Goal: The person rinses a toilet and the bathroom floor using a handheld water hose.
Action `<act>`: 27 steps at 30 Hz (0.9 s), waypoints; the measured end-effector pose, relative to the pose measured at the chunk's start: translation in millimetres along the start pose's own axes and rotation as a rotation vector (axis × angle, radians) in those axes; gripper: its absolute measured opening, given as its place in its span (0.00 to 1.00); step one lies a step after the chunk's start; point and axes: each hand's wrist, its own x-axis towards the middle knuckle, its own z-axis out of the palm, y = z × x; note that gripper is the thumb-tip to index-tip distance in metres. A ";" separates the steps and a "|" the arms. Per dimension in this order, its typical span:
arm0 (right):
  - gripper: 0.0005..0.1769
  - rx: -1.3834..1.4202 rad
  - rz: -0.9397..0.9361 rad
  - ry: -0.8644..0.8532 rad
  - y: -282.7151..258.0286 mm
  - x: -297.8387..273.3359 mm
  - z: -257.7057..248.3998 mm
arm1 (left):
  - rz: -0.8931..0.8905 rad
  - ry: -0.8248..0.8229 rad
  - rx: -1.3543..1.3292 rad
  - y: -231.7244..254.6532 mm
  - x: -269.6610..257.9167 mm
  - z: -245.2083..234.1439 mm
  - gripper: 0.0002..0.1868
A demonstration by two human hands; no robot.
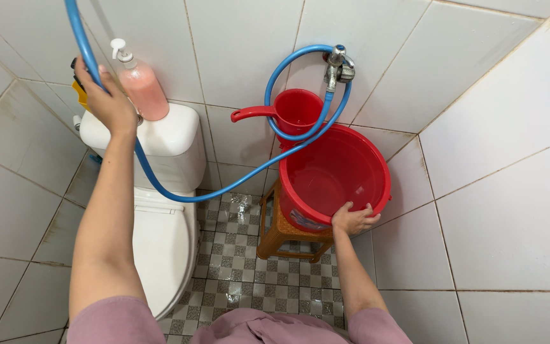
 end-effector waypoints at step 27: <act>0.30 0.006 -0.003 0.006 -0.1 -0.5 -1.3 | 0.089 -0.358 -0.303 127.0 -78.7 15.3 0.24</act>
